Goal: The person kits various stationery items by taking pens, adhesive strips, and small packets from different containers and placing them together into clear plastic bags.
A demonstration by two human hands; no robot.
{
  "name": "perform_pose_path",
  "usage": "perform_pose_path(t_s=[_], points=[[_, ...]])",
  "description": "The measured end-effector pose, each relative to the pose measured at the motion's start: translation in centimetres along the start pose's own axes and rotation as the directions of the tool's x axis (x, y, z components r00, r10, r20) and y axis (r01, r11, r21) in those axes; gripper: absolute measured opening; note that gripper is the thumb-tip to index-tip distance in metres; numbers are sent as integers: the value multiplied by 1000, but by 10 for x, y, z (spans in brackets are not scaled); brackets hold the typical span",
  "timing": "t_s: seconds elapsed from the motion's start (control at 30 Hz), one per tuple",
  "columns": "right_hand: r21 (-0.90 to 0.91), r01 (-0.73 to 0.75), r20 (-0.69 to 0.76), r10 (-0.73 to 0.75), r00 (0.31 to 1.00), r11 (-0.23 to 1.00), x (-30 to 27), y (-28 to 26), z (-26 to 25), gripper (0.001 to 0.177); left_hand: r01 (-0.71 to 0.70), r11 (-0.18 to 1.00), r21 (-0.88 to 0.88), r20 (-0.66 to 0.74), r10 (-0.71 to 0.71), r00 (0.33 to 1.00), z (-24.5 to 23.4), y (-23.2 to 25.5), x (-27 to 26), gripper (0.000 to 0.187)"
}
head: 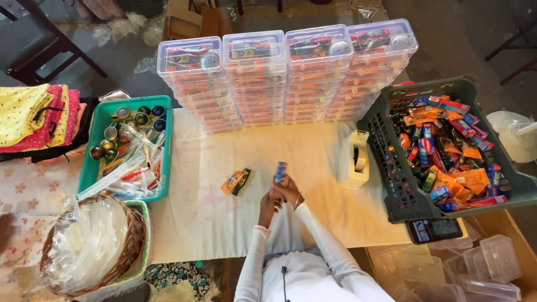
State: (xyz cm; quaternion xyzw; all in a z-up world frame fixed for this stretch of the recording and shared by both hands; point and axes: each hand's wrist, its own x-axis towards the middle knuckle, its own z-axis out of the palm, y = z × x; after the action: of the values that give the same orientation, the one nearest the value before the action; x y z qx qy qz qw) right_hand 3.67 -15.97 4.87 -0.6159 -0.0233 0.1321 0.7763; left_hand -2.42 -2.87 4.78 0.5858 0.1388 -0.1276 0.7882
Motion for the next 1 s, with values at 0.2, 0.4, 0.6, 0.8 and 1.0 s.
perform_pose_path(t_s=[0.2,0.4,0.6,0.8,1.0], points=[[238,25,-371,67,926,971,0,-52,-2,30,-67,947,313,131,26,991,-12,-7,-2,38],[278,145,-464,1,886,950,2,-53,4,33,-81,995,64,20,79,997,-9,-17,11,39],[460,76,-322,87,943,884,12,-38,2,29,270,962,29,-73,-268,961,1,19,3,61],[372,217,-523,10,852,903,14,-52,-14,31,-45,990,136,190,18,982,15,41,-13,33],[469,47,-386,157,909,882,8,-45,8,24,-272,927,260,189,227,955,17,20,5,25]])
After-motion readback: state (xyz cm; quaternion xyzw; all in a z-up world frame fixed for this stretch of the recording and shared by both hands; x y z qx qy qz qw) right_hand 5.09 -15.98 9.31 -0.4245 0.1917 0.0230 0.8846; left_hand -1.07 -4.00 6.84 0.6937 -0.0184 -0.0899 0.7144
